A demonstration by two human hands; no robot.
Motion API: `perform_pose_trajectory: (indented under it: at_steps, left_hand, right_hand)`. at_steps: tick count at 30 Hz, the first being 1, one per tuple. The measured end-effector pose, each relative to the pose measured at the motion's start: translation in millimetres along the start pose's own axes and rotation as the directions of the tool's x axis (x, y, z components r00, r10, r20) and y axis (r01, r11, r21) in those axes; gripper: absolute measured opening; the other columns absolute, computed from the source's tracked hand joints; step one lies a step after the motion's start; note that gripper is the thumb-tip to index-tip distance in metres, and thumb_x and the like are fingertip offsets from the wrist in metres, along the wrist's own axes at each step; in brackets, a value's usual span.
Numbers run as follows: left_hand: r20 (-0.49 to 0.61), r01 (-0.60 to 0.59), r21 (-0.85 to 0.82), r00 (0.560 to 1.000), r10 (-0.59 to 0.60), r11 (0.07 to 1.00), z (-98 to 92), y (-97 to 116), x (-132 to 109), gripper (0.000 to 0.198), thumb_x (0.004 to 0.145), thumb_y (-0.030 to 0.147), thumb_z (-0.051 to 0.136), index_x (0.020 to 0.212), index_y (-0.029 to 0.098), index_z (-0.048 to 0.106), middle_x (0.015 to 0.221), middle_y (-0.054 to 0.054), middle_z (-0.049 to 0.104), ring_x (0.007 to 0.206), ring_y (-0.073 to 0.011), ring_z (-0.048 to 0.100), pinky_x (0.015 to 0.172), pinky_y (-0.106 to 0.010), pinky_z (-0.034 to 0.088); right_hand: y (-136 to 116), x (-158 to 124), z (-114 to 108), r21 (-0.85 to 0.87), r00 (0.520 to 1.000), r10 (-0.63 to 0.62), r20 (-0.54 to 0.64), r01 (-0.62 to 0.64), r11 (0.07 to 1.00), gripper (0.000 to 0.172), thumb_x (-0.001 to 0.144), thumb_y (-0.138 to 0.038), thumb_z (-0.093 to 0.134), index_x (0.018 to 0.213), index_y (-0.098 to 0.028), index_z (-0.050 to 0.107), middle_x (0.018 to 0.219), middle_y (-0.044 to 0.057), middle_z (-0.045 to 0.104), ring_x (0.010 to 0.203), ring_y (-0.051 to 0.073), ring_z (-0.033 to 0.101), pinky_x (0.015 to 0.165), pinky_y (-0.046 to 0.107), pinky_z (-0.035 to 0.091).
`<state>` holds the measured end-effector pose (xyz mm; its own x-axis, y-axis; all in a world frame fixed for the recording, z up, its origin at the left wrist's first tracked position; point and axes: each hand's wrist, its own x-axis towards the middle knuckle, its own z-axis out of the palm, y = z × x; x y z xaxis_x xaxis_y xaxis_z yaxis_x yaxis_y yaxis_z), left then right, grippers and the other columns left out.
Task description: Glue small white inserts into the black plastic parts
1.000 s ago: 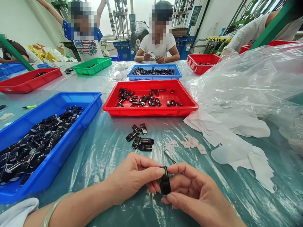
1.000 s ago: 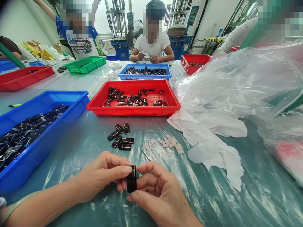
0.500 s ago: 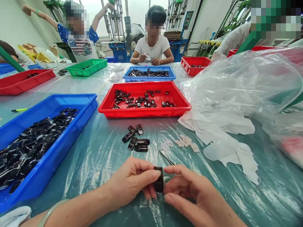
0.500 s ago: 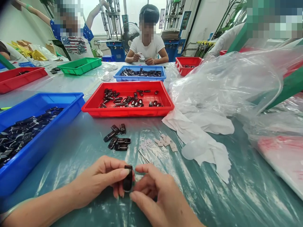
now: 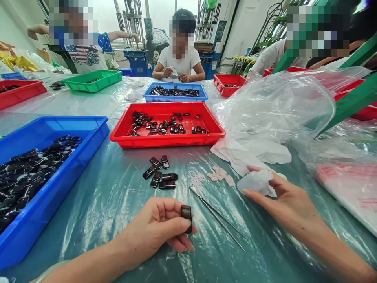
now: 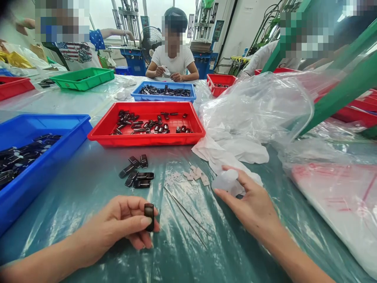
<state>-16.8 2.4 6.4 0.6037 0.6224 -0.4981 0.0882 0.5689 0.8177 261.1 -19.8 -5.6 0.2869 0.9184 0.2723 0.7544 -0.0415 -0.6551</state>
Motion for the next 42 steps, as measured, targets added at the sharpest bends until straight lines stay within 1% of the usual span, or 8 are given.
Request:
perform_pose_trajectory:
  at_steps: [3,6,10,13,16,22,28,42]
  left_hand:
    - [0.006,0.008,-0.002,1.000,-0.008,1.000,1.2,2.3,-2.1,0.024,0.067,0.030,0.070,0.077,0.010,0.062,0.081,-0.009,0.067,0.062,-0.0121,0.064,0.055,-0.018,0.049]
    - [0.024,0.004,-0.003,1.000,-0.004,1.000,1.0,2.2,-3.4,0.024,0.066,0.029,0.070,0.078,0.009,0.064,0.077,-0.008,0.067,0.061,-0.0111,0.063,0.056,-0.019,0.050]
    - [0.045,-0.003,-0.007,0.999,0.003,1.000,-0.5,-0.7,-4.2,0.025,0.064,0.029,0.072,0.078,0.009,0.066,0.072,-0.006,0.065,0.058,-0.0108,0.063,0.055,-0.019,0.050]
    - [0.069,-0.005,-0.031,0.998,0.007,1.000,-1.5,-3.0,-3.8,0.026,0.063,0.030,0.073,0.076,0.009,0.066,0.064,-0.003,0.061,0.056,-0.0107,0.062,0.054,-0.018,0.050]
    - [0.098,0.002,-0.057,0.995,0.003,0.998,-2.2,-4.8,-2.2,0.023,0.062,0.028,0.072,0.074,0.009,0.065,0.062,-0.001,0.060,0.054,-0.0096,0.061,0.052,-0.017,0.049]
    - [0.134,0.015,-0.043,0.991,-0.009,0.999,-2.9,-6.8,-0.4,0.017,0.063,0.024,0.069,0.072,0.009,0.065,0.059,0.000,0.058,0.052,-0.0090,0.059,0.051,-0.017,0.048]
    - [0.162,0.020,-0.006,0.987,-0.019,1.000,-3.1,-5.1,-0.3,0.016,0.067,0.023,0.067,0.074,0.009,0.066,0.058,0.000,0.059,0.052,-0.0082,0.059,0.051,-0.016,0.048]
    - [0.172,0.037,0.016,0.984,-0.039,0.999,-3.9,-6.1,0.4,0.014,0.067,0.024,0.065,0.069,0.010,0.064,0.053,0.001,0.057,0.050,-0.0083,0.058,0.049,-0.016,0.047]
  right_hand:
    - [-18.7,5.2,2.2,-0.036,0.989,-0.115,0.096,0.119,0.992,0.030,0.072,-0.033,0.067,0.100,-0.024,0.063,0.089,0.002,0.069,0.078,0.021,0.064,0.059,0.028,0.048]
    - [-43.7,5.1,5.4,-0.009,0.945,-0.298,0.134,0.302,0.953,0.029,0.076,-0.028,0.062,0.105,-0.028,0.060,0.097,0.002,0.065,0.087,0.019,0.061,0.066,0.028,0.048]
    - [-67.9,0.0,17.1,0.005,0.798,-0.574,0.183,0.583,0.812,0.033,0.079,-0.013,0.053,0.108,-0.027,0.059,0.102,0.005,0.056,0.095,0.018,0.057,0.074,0.029,0.049]
    - [-72.9,-5.5,25.9,-0.068,0.680,-0.705,0.202,0.728,0.683,0.041,0.079,-0.002,0.044,0.113,-0.022,0.055,0.104,0.009,0.051,0.099,0.018,0.054,0.074,0.029,0.051]
    - [-70.8,-9.1,30.4,-0.116,0.630,-0.748,0.208,0.776,0.621,0.044,0.078,0.003,0.039,0.113,-0.020,0.053,0.105,0.010,0.048,0.102,0.019,0.051,0.076,0.032,0.051]
    - [-64.2,-12.3,31.8,-0.150,0.579,-0.790,0.204,0.816,0.559,0.047,0.078,0.008,0.041,0.115,-0.017,0.054,0.107,0.011,0.046,0.110,0.023,0.045,0.087,0.039,0.045]
    - [-65.2,-18.7,26.5,-0.135,0.528,-0.814,0.242,0.849,0.511,0.038,0.085,-0.001,0.041,0.117,-0.014,0.055,0.111,0.014,0.048,0.115,0.029,0.042,0.092,0.046,0.041]
    - [-62.9,-20.7,28.5,-0.145,0.517,-0.825,0.228,0.856,0.497,0.036,0.088,-0.003,0.038,0.116,-0.015,0.057,0.111,0.012,0.049,0.116,0.027,0.041,0.096,0.045,0.039]
